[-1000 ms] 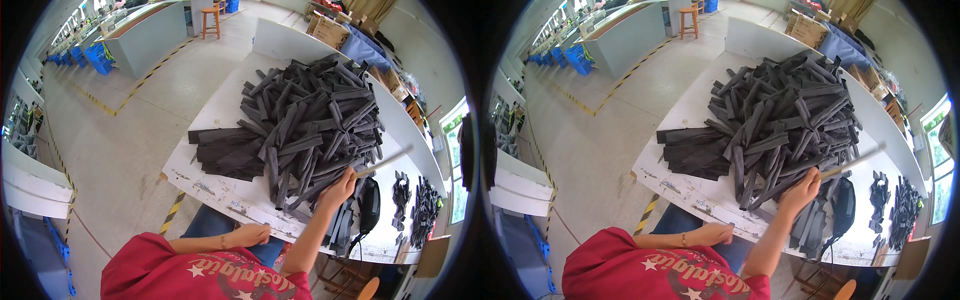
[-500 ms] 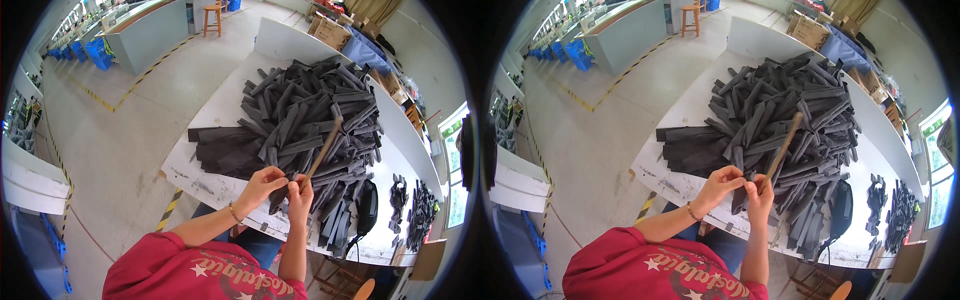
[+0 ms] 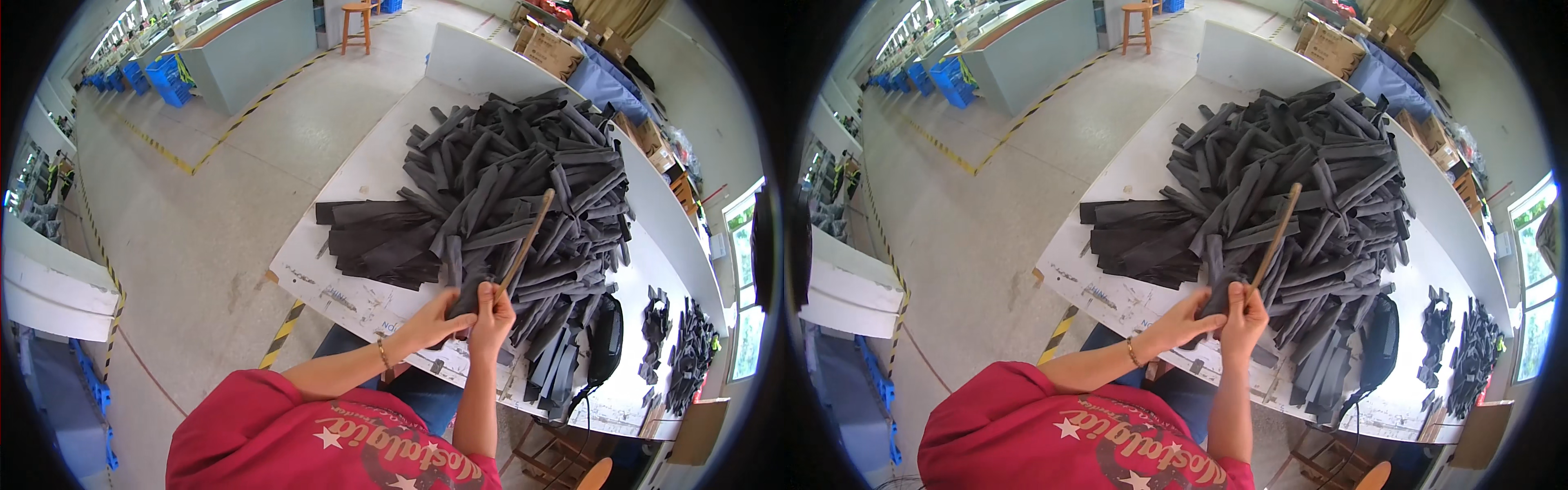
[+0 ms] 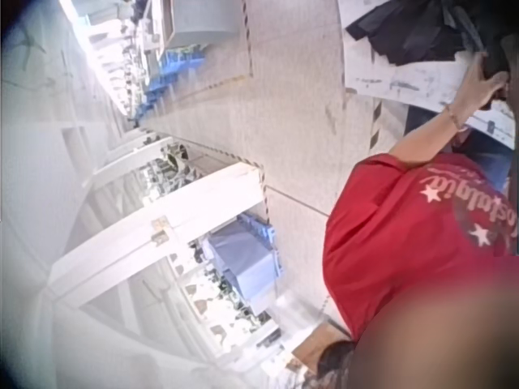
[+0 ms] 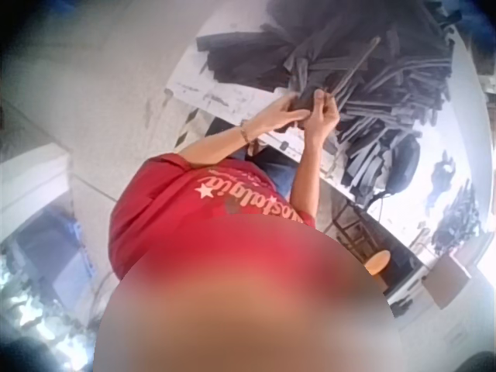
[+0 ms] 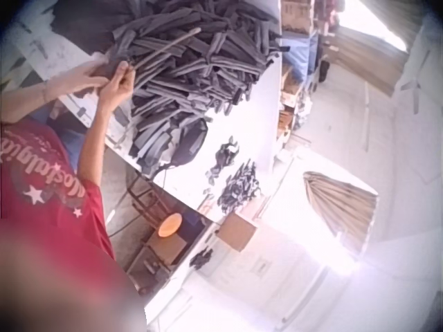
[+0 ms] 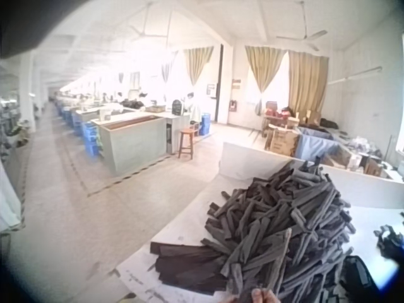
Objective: The person is inspecting black foam tubes and using a wooden stick to clear or check the interior before stacking them.
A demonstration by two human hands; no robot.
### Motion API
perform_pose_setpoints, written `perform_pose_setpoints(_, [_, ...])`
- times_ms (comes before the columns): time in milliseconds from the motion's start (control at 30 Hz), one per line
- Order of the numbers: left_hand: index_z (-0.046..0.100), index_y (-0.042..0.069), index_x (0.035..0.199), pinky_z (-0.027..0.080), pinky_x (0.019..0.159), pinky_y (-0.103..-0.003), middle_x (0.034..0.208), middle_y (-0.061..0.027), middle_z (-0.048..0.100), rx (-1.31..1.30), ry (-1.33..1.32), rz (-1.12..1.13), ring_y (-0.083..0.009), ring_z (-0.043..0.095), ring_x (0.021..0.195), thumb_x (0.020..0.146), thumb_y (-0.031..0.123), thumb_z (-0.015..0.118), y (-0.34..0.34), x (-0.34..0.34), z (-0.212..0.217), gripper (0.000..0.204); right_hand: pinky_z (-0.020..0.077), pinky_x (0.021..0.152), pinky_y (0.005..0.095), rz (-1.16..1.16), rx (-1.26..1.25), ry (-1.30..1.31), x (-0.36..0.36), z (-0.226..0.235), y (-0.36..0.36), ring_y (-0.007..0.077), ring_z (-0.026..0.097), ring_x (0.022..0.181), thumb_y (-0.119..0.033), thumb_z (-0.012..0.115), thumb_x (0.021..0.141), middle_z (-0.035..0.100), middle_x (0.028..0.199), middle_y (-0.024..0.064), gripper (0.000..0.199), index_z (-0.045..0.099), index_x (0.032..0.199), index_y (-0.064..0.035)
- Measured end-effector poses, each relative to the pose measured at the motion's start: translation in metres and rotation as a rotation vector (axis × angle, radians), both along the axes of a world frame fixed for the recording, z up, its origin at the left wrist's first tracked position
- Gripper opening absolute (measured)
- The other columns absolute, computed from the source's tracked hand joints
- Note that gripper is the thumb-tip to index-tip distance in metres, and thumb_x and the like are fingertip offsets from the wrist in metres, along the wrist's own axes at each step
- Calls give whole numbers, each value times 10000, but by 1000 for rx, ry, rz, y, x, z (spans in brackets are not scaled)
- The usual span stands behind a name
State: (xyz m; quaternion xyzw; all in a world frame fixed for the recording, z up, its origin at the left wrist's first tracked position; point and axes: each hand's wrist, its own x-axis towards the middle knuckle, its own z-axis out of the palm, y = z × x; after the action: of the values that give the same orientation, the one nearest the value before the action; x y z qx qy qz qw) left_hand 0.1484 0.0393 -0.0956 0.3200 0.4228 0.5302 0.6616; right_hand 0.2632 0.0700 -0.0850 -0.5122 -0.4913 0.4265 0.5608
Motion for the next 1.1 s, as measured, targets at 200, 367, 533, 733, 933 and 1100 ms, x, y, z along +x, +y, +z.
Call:
perform_pose_setpoints(200, [588,39,898,451,588,-298,653,-23,580,-20,205,-500,-149,558,597,946,266,501,-56,-2,-47,248,243,386,203,-377,0,155,52,28,60,26,343,435,-229,601,932,433,588,-46,202,616,848,-46])
perform_pose_setpoints(367, [582,49,881,461,577,-333,767,-112,603,544,799,247,-272,593,640,863,139,614,5,-44,-22,98,372,525,257,-330,97,-595,91,9,62,93,452,555,-264,575,941,484,626,18,272,580,975,6])
perform_pose_setpoints(533, [569,62,875,491,703,-363,877,-92,545,603,1462,262,-262,577,839,729,152,740,93,-84,-50,242,394,554,250,-73,-70,-567,91,-16,12,92,472,592,-142,534,940,526,662,35,166,574,1034,-11])
perform_pose_setpoints(733, [584,63,834,495,737,-368,905,-95,539,545,1586,112,-286,557,883,717,161,739,100,-92,-67,217,388,529,223,147,-162,-553,92,-11,-14,72,470,577,-72,538,926,546,691,4,139,587,1037,-4])
perform_pose_setpoints(933, [665,17,772,490,664,-330,797,-97,644,433,1158,99,-228,634,709,742,115,712,90,-119,-34,112,422,574,277,149,28,-729,96,-5,-16,177,530,596,-33,585,854,557,705,100,136,636,980,-24])
perform_pose_setpoints(1100, [649,-15,764,483,703,-245,906,-96,699,194,736,-142,-92,606,758,758,47,717,75,-156,-4,92,395,540,291,190,202,-821,92,24,-13,190,492,567,4,638,807,521,684,90,147,661,946,-38])
